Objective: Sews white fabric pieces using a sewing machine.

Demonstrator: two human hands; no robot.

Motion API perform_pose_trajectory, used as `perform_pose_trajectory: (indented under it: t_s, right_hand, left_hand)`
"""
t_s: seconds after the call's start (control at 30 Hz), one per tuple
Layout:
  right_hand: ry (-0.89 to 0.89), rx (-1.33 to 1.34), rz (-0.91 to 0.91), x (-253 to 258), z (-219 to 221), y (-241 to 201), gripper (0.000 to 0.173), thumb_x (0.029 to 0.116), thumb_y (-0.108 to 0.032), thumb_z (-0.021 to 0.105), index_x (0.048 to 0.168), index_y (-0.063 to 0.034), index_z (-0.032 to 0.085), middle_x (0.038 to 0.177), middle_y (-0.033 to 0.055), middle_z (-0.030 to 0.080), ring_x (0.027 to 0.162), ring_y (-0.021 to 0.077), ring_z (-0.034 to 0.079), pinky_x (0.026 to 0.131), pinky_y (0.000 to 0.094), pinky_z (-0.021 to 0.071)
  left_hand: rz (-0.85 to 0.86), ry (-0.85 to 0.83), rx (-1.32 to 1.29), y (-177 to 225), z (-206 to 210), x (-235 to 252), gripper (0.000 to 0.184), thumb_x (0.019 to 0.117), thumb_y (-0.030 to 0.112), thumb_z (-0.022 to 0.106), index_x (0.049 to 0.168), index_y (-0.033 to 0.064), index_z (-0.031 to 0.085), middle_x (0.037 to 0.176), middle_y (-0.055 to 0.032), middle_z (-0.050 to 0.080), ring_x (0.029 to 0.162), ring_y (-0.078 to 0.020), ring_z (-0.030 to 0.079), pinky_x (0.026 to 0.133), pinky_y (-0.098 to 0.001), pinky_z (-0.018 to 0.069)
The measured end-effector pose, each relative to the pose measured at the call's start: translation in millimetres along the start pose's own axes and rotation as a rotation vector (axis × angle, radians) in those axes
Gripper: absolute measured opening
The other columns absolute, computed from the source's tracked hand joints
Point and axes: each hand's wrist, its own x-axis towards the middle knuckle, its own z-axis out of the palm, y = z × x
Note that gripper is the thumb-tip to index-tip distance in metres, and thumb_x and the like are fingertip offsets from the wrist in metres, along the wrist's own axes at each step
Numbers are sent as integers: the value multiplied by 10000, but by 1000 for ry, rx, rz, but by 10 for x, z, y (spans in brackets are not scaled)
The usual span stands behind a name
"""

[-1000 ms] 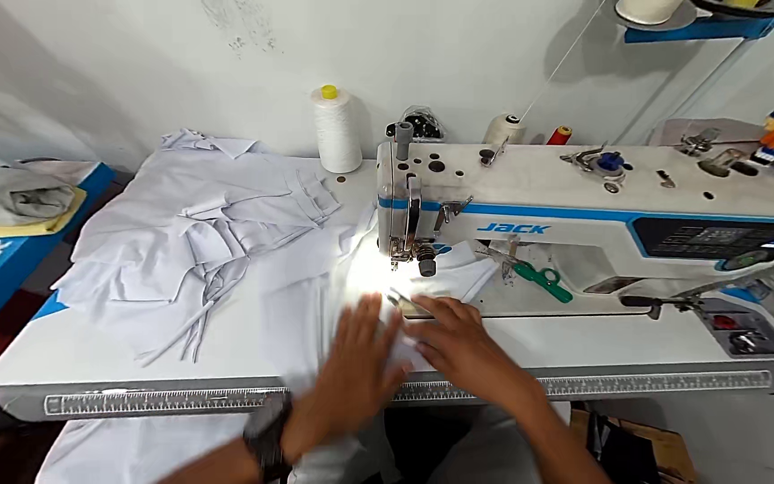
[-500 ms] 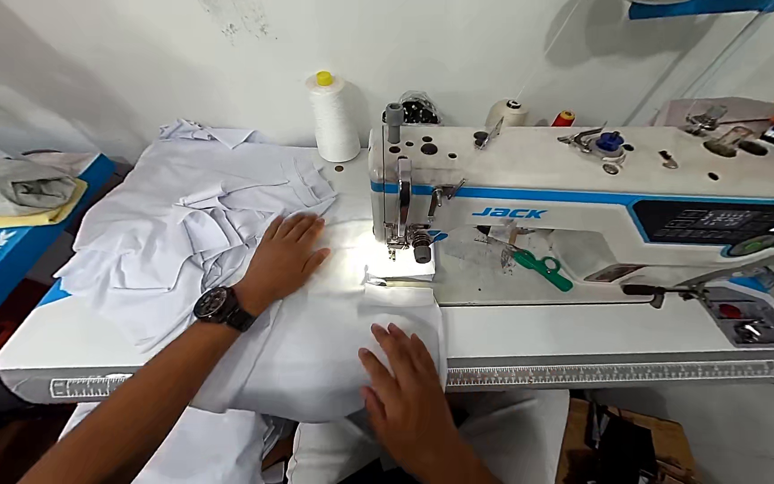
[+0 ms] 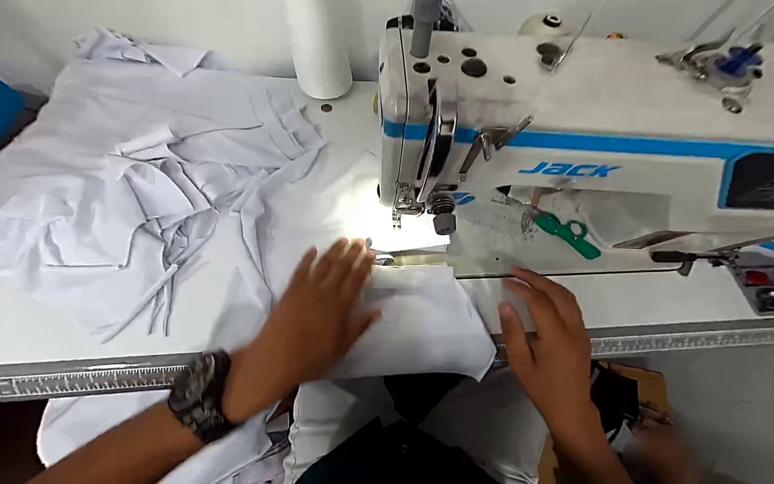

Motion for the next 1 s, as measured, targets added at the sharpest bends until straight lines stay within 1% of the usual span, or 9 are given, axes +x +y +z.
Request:
perform_pose_trajectory:
  t_s: [0.1, 0.17, 0.27, 0.33, 0.47, 0.6, 0.7, 0.8, 1.0]
  right_hand:
    - [-148, 187, -37, 568, 166, -171, 321, 1052, -230, 523, 1263, -47, 680, 1300, 120, 666, 1216, 260, 634, 1004, 464, 541]
    - [-259, 225, -110, 938, 369, -181, 309, 1045, -232, 541, 1249, -52, 687, 1281, 123, 676, 1210, 287, 632, 1004, 504, 520]
    - [-416, 191, -218, 1382, 588, -95, 321, 1038, -280, 536, 1125, -43, 734, 1116, 136, 724, 1128, 324, 652, 944, 549, 501]
    - [-494, 135, -263, 1539, 663, -60, 371, 1036, -364, 551, 1040, -55, 756, 993, 126, 738, 1024, 307, 681, 910, 555, 496]
    - [-489, 120, -254, 1547, 707, -79, 489, 951, -504, 652, 824, -36, 712, 766, 124, 679, 802, 293, 674, 792, 538, 521]
    - [-519, 185, -262, 1441, 727, -41, 456, 923, -525, 681, 938, -74, 746, 873, 75, 718, 891, 219, 685, 858, 477, 530]
    - [-551, 226, -263, 1400, 651, -80, 252, 938, -327, 717, 944, -75, 733, 855, 51, 708, 832, 178, 681, 791, 410, 554]
    - [-538, 257, -314, 1337, 644, -42, 80, 918, -157, 701, 934, -84, 726, 900, 56, 705, 889, 197, 681, 824, 401, 558]
    - [-574, 246, -549, 1316, 539, 28, 199, 869, -100, 622, 977, -182, 769, 1000, 12, 688, 985, 192, 646, 829, 401, 529]
  left_hand:
    - [49, 24, 41, 263, 250, -301, 774, 1023, 677, 263, 1588, 167, 400, 1682, -138, 272, 1560, -334, 238, 1198, -675, 221]
    - [46, 25, 27, 230, 103, -209, 682, 1051, 605, 262, 1526, 179, 504, 1634, -139, 376, 1522, -337, 331, 1171, -651, 301]
    - [20, 50, -59, -24, -330, 339, 392, 1053, 303, 459, 1199, 46, 716, 1214, -167, 707, 1154, -364, 668, 918, -580, 541]
    - [30, 131, -103, -193, -319, 740, 247, 1013, 177, 536, 1041, 7, 713, 981, -169, 715, 931, -359, 697, 768, -542, 557]
    - [76, 192, -151, -385, 92, 961, 379, 988, 377, 616, 1009, 12, 718, 956, -154, 688, 924, -328, 677, 778, -508, 561]
    - [189, 152, -178, -480, 182, 864, 394, 978, 448, 591, 1033, 75, 705, 987, -82, 654, 965, -261, 631, 819, -429, 535]
    - [216, 120, -269, -495, 140, 837, 249, 968, 334, 604, 961, 102, 693, 931, -36, 644, 936, -208, 616, 814, -382, 518]
    - [305, 141, -305, -485, 96, 805, 103, 936, 191, 617, 924, 107, 676, 865, -10, 637, 853, -164, 621, 761, -323, 523]
    - [599, 154, -119, -490, 59, 764, 212, 966, 93, 527, 872, 92, 717, 985, -42, 688, 985, -209, 643, 816, -358, 526]
